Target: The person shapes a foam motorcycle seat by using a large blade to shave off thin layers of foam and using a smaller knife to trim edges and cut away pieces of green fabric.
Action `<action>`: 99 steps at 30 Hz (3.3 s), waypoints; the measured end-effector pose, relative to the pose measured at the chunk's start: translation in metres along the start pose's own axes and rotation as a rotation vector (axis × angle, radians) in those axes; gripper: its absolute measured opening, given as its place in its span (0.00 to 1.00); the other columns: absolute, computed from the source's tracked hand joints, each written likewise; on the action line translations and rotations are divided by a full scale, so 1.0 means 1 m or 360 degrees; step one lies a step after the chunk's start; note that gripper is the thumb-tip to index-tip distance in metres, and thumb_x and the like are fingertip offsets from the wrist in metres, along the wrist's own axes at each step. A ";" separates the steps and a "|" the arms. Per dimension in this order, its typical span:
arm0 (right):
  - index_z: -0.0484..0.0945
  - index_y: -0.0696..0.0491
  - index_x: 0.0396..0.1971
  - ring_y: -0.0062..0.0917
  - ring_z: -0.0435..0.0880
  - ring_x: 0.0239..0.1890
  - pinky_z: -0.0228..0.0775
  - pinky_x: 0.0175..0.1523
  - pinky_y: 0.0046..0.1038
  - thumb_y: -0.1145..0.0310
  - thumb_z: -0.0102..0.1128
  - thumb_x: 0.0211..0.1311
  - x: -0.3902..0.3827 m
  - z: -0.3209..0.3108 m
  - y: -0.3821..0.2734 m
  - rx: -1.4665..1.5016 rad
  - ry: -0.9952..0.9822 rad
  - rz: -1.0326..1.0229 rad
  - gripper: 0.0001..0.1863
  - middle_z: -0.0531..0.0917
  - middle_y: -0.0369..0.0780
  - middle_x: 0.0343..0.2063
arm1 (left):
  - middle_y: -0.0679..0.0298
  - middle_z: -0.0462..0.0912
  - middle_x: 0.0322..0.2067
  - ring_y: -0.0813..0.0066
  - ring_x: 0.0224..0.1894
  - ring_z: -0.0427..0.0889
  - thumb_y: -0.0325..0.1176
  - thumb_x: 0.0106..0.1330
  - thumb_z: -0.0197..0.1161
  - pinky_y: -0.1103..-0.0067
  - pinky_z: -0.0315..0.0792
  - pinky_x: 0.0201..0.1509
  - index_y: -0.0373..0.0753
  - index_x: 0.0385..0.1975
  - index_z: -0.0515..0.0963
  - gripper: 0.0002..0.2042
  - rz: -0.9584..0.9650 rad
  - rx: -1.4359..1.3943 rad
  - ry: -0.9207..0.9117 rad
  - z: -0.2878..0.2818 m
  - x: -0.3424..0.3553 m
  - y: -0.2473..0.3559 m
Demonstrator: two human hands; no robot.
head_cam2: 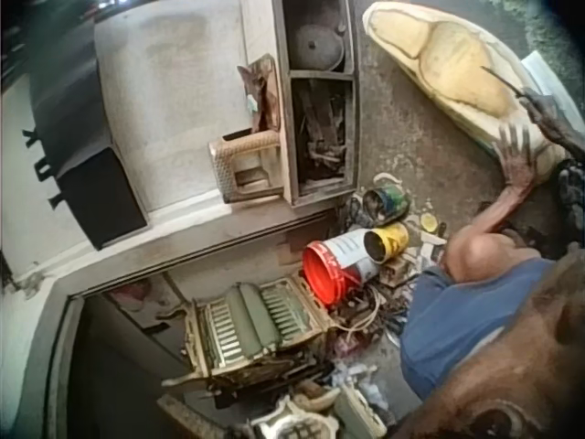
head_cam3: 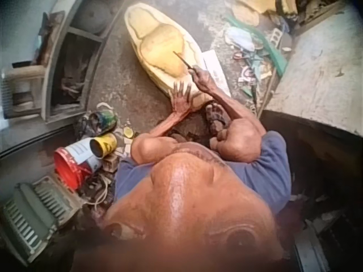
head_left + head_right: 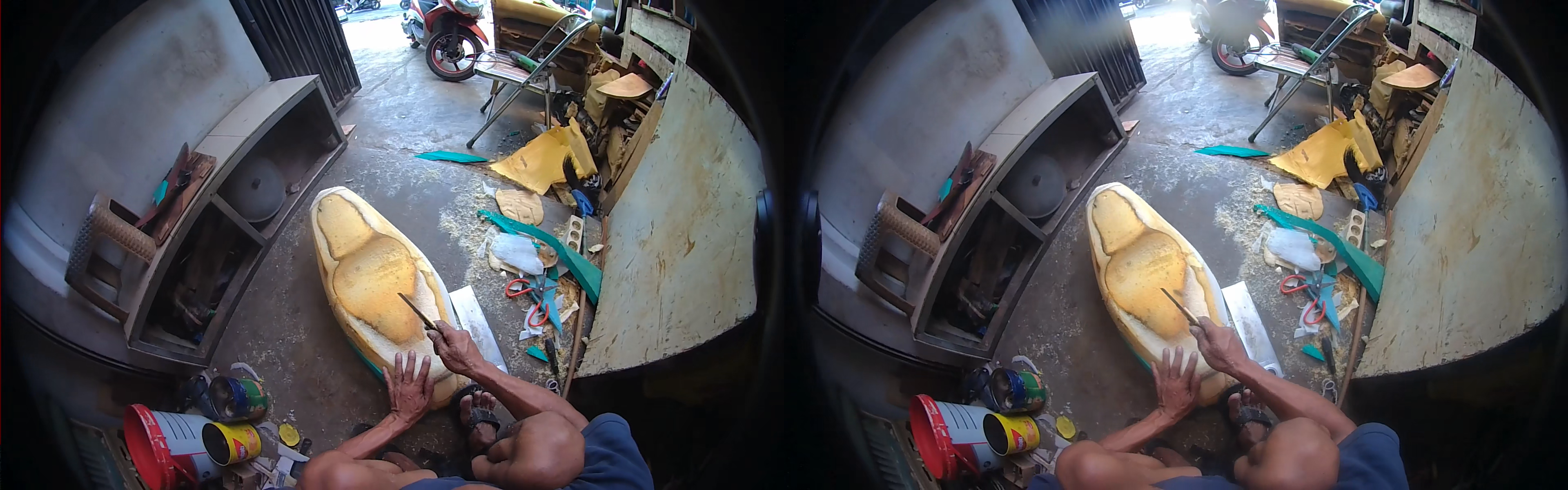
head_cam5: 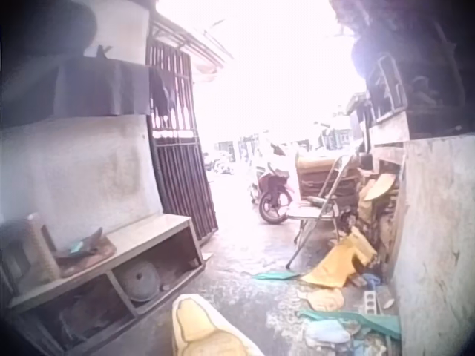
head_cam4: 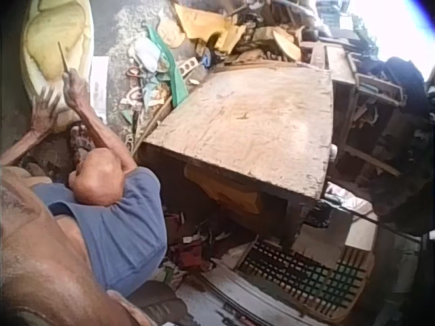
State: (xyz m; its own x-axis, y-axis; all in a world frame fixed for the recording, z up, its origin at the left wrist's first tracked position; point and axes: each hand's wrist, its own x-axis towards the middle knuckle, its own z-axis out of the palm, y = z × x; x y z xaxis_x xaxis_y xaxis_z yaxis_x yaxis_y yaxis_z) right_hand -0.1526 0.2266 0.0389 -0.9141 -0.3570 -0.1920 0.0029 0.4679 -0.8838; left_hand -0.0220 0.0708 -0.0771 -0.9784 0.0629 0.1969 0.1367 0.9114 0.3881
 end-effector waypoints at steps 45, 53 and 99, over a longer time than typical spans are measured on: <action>0.79 0.52 0.56 0.54 0.87 0.29 0.77 0.35 0.53 0.68 0.51 0.67 0.084 0.164 -0.030 -0.1017 -0.0466 -0.0587 0.19 0.85 0.55 0.25 | 0.42 0.77 0.56 0.40 0.60 0.75 0.32 0.72 0.59 0.59 0.69 0.64 0.32 0.64 0.71 0.22 -0.1264 -0.1071 0.0659 -0.009 -0.005 -0.045; 0.77 0.54 0.60 0.55 0.87 0.31 0.77 0.38 0.54 0.71 0.50 0.66 0.073 0.183 -0.046 -0.1190 -0.0343 -0.0519 0.23 0.84 0.58 0.26 | 0.44 0.80 0.53 0.42 0.56 0.79 0.31 0.71 0.61 0.61 0.72 0.62 0.34 0.59 0.75 0.18 -0.1279 -0.1076 0.0673 -0.003 -0.019 -0.054; 0.90 0.51 0.39 0.49 0.89 0.32 0.82 0.42 0.44 0.68 0.57 0.64 0.094 0.117 -0.053 -0.1115 -0.0851 -0.0480 0.12 0.86 0.55 0.29 | 0.48 0.79 0.54 0.47 0.55 0.77 0.26 0.65 0.64 0.59 0.73 0.60 0.46 0.47 0.87 0.13 -0.0714 -0.0402 0.0463 -0.049 0.057 -0.199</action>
State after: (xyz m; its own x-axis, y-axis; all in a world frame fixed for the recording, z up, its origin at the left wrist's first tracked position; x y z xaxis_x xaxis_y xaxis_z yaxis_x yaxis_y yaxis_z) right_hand -0.1914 0.0734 0.0173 -0.5277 -0.7863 -0.3214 -0.6088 0.6139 -0.5024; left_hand -0.0975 -0.1271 -0.0987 -0.8711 -0.4533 0.1890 -0.2133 0.6959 0.6857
